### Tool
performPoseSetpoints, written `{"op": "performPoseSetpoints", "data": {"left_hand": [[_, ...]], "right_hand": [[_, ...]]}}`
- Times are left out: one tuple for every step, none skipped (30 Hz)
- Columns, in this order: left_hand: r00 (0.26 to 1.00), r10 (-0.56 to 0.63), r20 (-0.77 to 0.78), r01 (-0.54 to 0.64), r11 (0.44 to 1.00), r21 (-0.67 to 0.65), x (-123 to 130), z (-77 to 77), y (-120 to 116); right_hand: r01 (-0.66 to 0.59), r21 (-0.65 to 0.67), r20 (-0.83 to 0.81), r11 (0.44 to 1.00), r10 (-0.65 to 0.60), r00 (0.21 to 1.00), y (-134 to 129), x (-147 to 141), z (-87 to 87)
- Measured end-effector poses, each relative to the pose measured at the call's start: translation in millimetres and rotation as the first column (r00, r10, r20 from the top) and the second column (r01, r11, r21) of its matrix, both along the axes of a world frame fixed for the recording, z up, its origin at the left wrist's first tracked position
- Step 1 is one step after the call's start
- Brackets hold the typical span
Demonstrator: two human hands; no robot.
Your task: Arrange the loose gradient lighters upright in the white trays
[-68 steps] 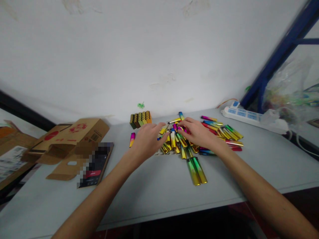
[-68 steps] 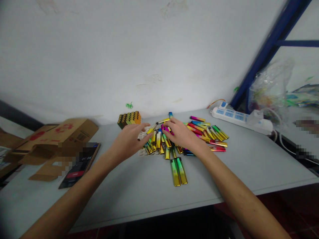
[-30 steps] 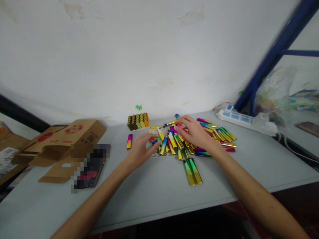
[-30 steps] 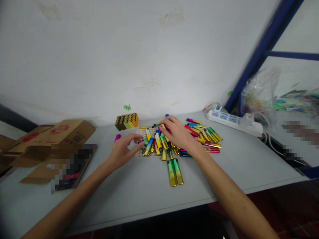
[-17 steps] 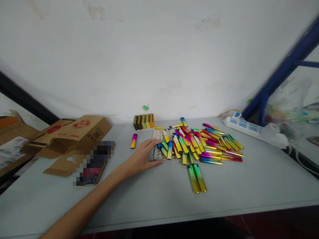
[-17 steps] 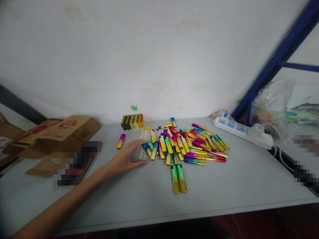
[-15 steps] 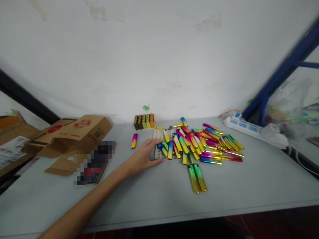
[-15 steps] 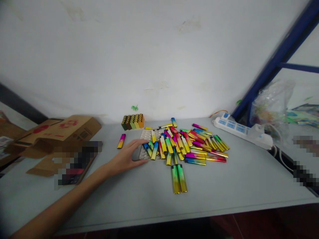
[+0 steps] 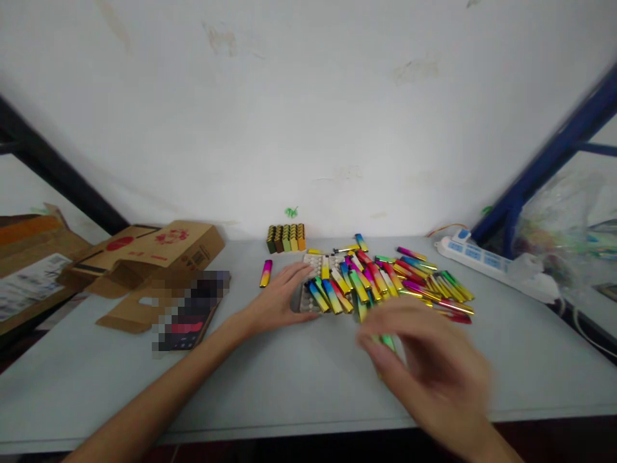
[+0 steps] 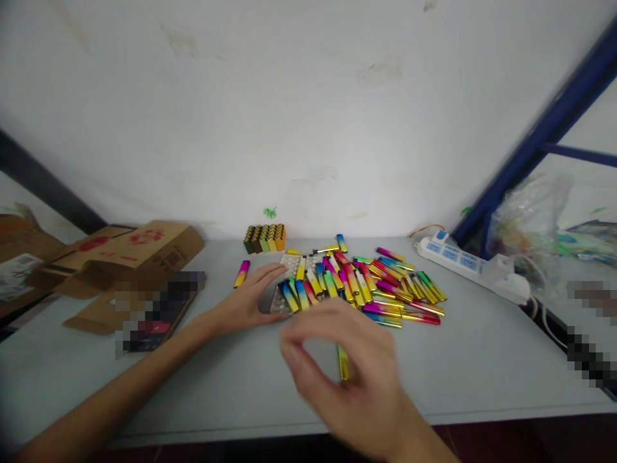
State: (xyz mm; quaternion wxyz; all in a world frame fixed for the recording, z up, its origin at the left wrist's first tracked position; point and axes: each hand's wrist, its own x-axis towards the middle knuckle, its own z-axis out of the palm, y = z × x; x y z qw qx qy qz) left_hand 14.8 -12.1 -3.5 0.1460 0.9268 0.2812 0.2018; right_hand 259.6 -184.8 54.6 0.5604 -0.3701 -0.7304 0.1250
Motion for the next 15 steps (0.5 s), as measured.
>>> {"op": "performPoseSetpoints", "data": {"left_hand": [[1.000, -0.014, 0.001, 0.014, 1.000, -0.010, 0, -1.8, 3], [0.999, -0.032, 0.003, 0.032, 0.999, -0.025, 0, -3.8, 6], [0.999, -0.046, 0.002, 0.046, 0.998, -0.043, -1, -5.7, 9], [0.998, -0.060, -0.001, 0.060, 0.997, -0.056, -2, -7.5, 11], [0.998, -0.066, -0.001, 0.065, 0.996, -0.062, -3, -8.9, 13], [0.998, -0.063, 0.001, 0.063, 0.996, -0.061, -4, -10.0, 13], [0.998, -0.057, 0.006, 0.057, 0.997, -0.055, -5, -10.7, 13], [0.999, -0.049, 0.011, 0.049, 0.998, -0.049, -6, -11.1, 12], [0.999, -0.044, 0.014, 0.044, 0.998, -0.044, -8, -11.2, 11], [0.999, -0.043, 0.015, 0.044, 0.998, -0.040, -9, -11.2, 9], [0.999, -0.048, 0.013, 0.048, 0.998, -0.039, -9, -11.0, 8], [0.998, -0.055, 0.010, 0.056, 0.998, -0.037, -10, -10.8, 7], [0.998, -0.061, 0.007, 0.061, 0.998, -0.034, -10, -10.6, 7], [0.998, -0.064, 0.006, 0.064, 0.997, -0.030, -11, -10.3, 6], [0.998, -0.068, 0.008, 0.068, 0.997, -0.027, -11, -9.9, 6]], "right_hand": [[-0.013, -0.003, 0.087, 1.000, 0.013, 0.996, 15, -8, 4.3], [-0.036, -0.004, 0.206, 0.999, 0.036, 0.978, 32, -14, 4.5], [-0.062, -0.007, 0.343, 0.998, 0.061, 0.938, 49, -18, 0.7], [-0.090, -0.017, 0.485, 0.996, 0.087, 0.870, 65, -20, -6.3], [-0.103, -0.023, 0.584, 0.994, 0.097, 0.806, 80, -20, -15.5], [-0.090, -0.036, 0.657, 0.995, 0.092, 0.748, 91, -19, -25.3], [-0.074, -0.039, 0.706, 0.997, 0.080, 0.704, 99, -17, -34.5], [-0.053, -0.036, 0.736, 0.998, 0.062, 0.674, 104, -14, -42.1], [-0.043, -0.033, 0.755, 0.999, 0.053, 0.653, 107, -11, -47.4], [-0.034, -0.028, 0.763, 0.999, 0.043, 0.645, 108, -8, -50.2], [-0.021, -0.024, 0.762, 0.999, 0.032, 0.647, 107, -4, -50.8], [-0.003, -0.023, 0.755, 1.000, 0.019, 0.655, 106, 0, -49.6], [0.024, -0.021, 0.746, 0.999, 0.000, 0.666, 105, 5, -47.4], [0.055, -0.020, 0.740, 0.998, -0.022, 0.672, 104, 9, -44.6], [0.086, -0.019, 0.740, 0.996, -0.044, 0.672, 104, 14, -42.0]]}}
